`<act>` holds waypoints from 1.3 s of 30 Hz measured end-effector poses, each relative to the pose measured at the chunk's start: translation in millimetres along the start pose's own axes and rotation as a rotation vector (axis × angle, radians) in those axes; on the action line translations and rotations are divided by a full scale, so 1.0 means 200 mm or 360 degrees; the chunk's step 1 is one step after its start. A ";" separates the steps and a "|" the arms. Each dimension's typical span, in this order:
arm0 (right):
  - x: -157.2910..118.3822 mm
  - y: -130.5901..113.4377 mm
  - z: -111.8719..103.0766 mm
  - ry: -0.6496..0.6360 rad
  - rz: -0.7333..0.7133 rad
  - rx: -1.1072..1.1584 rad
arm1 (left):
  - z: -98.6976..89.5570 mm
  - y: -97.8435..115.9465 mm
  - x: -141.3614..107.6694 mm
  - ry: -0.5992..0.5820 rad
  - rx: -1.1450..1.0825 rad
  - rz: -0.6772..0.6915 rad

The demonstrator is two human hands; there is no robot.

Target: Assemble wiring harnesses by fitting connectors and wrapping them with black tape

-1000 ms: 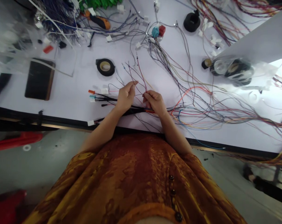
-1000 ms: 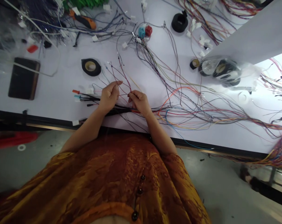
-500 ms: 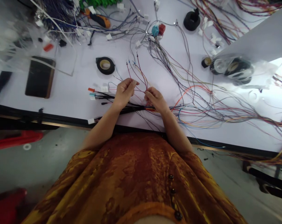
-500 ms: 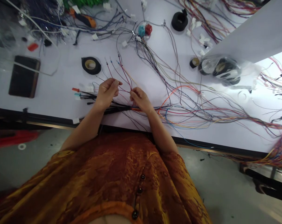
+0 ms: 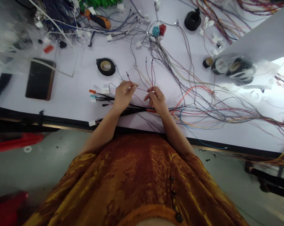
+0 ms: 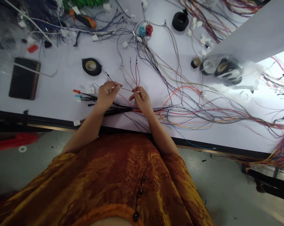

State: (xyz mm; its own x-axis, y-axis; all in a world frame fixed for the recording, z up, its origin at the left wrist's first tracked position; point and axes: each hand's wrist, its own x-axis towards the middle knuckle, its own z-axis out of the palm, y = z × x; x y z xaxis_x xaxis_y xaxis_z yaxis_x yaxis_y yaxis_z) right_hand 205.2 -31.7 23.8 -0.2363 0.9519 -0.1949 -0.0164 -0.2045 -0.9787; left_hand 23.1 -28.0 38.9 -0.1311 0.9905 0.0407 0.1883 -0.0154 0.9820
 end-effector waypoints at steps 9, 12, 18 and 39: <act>-0.01 -0.01 0.00 -0.0060 -0.0124 -0.0041 | 0.04 -0.04 0.04 -0.0257 -0.0801 -0.0360; 0.00 -0.01 0.00 0.0021 -0.0101 -0.0065 | 0.06 -0.04 0.04 -0.0183 -0.0788 -0.0219; 0.03 -0.03 0.00 0.0011 0.0173 -0.0045 | 0.06 -0.06 0.00 0.0059 -0.0624 -0.0151; 0.16 -0.16 0.16 -0.0230 -0.0508 -0.0723 | -0.11 0.15 0.05 0.0153 -0.0972 -0.0390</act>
State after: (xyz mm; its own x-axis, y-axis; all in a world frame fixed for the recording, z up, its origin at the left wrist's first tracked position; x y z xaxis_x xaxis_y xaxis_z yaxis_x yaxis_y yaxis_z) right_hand 166.9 -1.3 50.9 -0.4191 0.9030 0.0943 0.3026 0.2369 -0.9232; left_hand 5.4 -20.9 73.1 -0.1918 0.9591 -0.2084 -0.4398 0.1059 0.8919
